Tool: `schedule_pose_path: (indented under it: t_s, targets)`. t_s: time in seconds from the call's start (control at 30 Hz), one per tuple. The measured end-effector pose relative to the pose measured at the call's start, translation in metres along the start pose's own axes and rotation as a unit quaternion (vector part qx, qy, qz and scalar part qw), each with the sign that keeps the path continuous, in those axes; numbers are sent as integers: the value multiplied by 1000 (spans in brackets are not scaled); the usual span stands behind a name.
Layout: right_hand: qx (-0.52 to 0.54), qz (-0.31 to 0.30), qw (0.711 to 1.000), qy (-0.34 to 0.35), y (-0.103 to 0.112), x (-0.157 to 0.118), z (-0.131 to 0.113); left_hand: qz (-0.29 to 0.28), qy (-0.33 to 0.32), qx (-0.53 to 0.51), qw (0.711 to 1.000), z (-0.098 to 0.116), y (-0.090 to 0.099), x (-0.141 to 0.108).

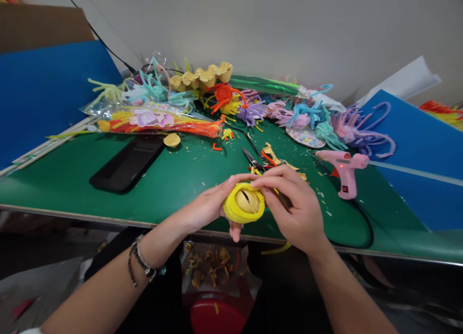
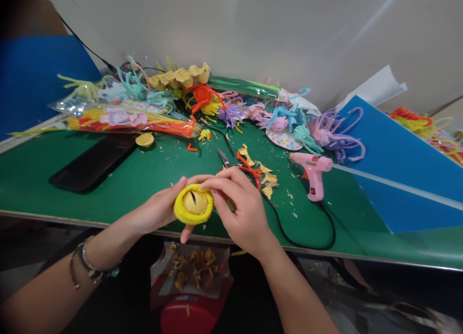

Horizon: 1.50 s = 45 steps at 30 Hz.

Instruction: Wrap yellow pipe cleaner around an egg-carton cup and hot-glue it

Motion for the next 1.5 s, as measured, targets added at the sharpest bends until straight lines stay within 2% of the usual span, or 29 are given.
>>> schedule_pose_path:
  t_s: [0.1, 0.3, 0.6, 0.83, 1.03, 1.3, 1.4, 1.5]
  targets:
    - [0, -4, 1000, 4, 0, 0, 0, -37, 6, -15, 999, -1, -7, 1]
    - [-3, -5, 1000, 6, 2, -1, 0, -72, 2, -45, 996, 1, -13, 2]
    - [-4, -19, 1000, 8, -2, 0, 0, -40, 8, -36, 999, 1, -10, 4]
    - [-28, 6, 999, -15, 7, -1, 2, -15, 0, -54, 998, 7, -2, 3]
    - [-45, -2, 999, -20, 5, 0, -1, -12, 8, -52, 999, 5, -1, 3]
    - [-43, -9, 999, -16, 3, 1, -1, 23, 0, -46, 999, 7, 4, 1]
    - [-38, -16, 999, -15, 1, 1, 1, 19, -5, -38, 999, 9, 3, 0]
    - [-29, -25, 999, -12, -2, 1, 2, -12, -2, -42, 999, 7, -1, 0]
Point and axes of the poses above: each hand's wrist, its own x-axis towards the middle knuckle, its own y-axis out of the back of the hand, z = x × y, the point moved 10 cm from there along x, towards the middle knuckle, and after that the axes turned 7 degrees about -z, right-handed, at the moved point
